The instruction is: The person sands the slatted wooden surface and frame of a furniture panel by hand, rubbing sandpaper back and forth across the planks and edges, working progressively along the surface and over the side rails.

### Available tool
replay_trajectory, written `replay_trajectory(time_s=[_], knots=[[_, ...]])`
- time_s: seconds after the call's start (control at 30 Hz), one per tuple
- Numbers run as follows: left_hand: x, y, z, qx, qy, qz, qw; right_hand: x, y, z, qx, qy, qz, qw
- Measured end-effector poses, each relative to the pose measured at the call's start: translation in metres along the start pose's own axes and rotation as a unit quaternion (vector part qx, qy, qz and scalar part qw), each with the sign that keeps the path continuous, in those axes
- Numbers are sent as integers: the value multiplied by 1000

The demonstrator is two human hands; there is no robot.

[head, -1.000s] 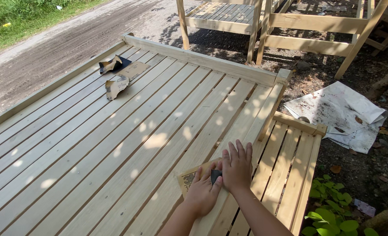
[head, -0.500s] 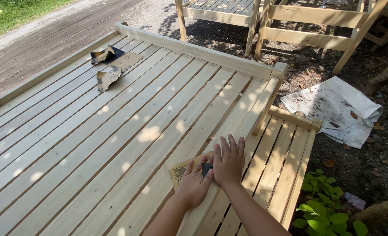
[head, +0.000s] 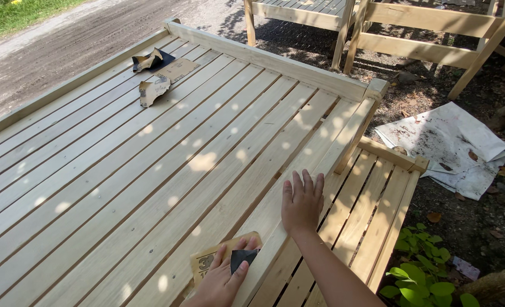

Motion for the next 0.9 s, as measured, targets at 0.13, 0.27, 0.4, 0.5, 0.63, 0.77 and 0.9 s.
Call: replay_trajectory(time_s=[0.13,0.27,0.4,0.5,0.63,0.77,0.9], knots=[[32,21,-65,28,-15,-61,998,2,-2,-1,-5,-6,4,1000],[61,36,-130,57,-18,-130,990,5,-3,-2,-3,8,-34,999],[34,15,-110,14,30,-38,999,10,-8,-3,-42,-6,-47,998],[3,-2,-47,24,-4,75,997,10,-7,-3,-64,-7,-53,997],[-25,-18,-18,-1,39,90,995,7,-4,-3,-83,19,-79,993],[-31,-17,-53,-24,160,156,974,16,-2,1,-99,47,-150,983],[11,3,-126,2,116,180,977,64,19,-7,-77,51,-148,985]])
Point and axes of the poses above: each hand's wrist, its own z-axis away from the middle knuckle, its own y-axis out of the back of the hand, x = y × z, the point moved 8 cm from there along -z, towards the middle knuckle, and after that the axes turned 7 degrees about -x, right-handed, at the moved point
